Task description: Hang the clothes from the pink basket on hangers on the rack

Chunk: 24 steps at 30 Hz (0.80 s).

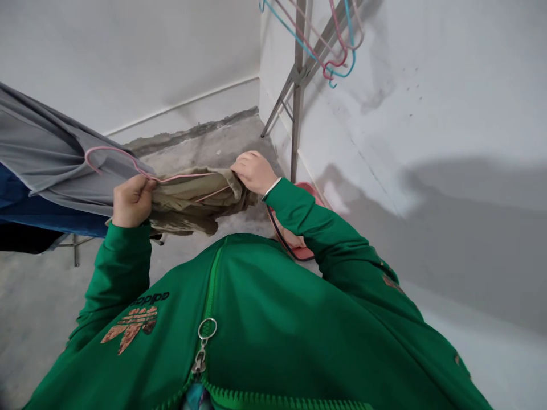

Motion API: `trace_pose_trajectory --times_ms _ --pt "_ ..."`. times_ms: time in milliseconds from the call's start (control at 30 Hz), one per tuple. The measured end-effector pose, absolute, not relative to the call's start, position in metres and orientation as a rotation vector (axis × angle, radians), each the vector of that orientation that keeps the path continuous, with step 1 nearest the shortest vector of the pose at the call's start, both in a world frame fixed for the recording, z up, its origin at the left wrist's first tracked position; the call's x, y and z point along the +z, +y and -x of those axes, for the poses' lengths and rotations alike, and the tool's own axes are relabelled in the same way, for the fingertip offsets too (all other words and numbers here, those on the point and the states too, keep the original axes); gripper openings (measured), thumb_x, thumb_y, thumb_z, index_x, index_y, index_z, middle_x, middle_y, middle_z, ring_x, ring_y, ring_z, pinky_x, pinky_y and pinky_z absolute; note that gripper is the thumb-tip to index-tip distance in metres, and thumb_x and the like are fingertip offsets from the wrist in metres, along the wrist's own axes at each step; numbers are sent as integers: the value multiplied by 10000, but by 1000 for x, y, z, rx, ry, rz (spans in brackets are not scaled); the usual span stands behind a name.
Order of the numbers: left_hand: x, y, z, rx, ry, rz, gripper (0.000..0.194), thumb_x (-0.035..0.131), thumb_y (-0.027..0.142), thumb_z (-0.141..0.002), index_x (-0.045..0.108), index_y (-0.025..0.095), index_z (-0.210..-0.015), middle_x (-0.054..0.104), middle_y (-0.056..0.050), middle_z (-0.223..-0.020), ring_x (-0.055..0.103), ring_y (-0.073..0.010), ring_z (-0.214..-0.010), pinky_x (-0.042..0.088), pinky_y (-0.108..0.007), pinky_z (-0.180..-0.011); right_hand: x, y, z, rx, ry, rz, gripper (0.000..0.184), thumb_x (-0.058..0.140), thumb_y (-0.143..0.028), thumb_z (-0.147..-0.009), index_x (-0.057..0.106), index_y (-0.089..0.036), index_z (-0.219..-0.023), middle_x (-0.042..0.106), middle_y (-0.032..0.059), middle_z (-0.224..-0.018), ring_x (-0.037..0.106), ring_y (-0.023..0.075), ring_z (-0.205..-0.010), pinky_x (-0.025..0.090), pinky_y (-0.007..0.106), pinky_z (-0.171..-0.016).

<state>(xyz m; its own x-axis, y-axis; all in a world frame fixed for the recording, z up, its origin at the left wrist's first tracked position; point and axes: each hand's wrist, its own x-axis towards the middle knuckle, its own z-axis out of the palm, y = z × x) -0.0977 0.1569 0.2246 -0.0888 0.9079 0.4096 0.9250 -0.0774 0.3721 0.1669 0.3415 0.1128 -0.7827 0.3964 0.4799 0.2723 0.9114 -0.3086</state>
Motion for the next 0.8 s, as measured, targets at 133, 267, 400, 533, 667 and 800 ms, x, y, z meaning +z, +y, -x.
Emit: trace_pose_trajectory --times_ms 133,267,400,533,667,800 --pt "216 161 91 -860 -2091 2101 282 429 361 -926 512 208 -703 572 -37 -677 578 -163 -689 435 -275 -634 122 321 -152 297 -2452 437 398 282 -321 -1000 653 -181 -976 674 106 -939 583 228 -940 419 390 -852" --pt "213 166 88 -835 -2094 2184 314 396 384 -944 615 199 -817 659 -58 -798 631 -172 -788 471 -269 -706 130 309 -144 356 -2399 504 391 261 -319 -1009 627 -182 -1025 650 102 -930 595 210 -873 438 335 -759" --pt "216 162 107 -878 -2173 2086 344 388 406 -954 651 189 -1001 703 -77 -963 647 -191 -925 489 -291 -824 131 317 -155 337 -2291 560 368 280 -318 -1002 626 -194 -1032 657 98 -924 618 204 -872 464 315 -744" --pt "221 150 132 -921 -2230 1848 355 369 395 -962 634 187 -849 694 -75 -880 639 -189 -874 487 -313 -836 132 332 -171 290 -2203 596 358 301 -323 -988 637 -203 -1001 668 108 -909 632 224 -866 494 350 -753" --pt "217 145 148 -991 -2206 1840 270 408 349 -940 617 192 -874 683 -80 -955 625 -190 -940 479 -335 -906 136 337 -179 259 -2196 561 314 358 -319 -975 648 -205 -936 674 94 -847 634 215 -804 496 340 -705" --pt "193 149 165 -863 -2439 1985 365 582 380 -792 617 165 -1084 657 -113 -1125 604 -227 -1020 482 -360 -925 144 340 -186 280 -2170 508 284 386 -291 -956 653 -201 -912 675 93 -828 640 212 -784 506 345 -698"
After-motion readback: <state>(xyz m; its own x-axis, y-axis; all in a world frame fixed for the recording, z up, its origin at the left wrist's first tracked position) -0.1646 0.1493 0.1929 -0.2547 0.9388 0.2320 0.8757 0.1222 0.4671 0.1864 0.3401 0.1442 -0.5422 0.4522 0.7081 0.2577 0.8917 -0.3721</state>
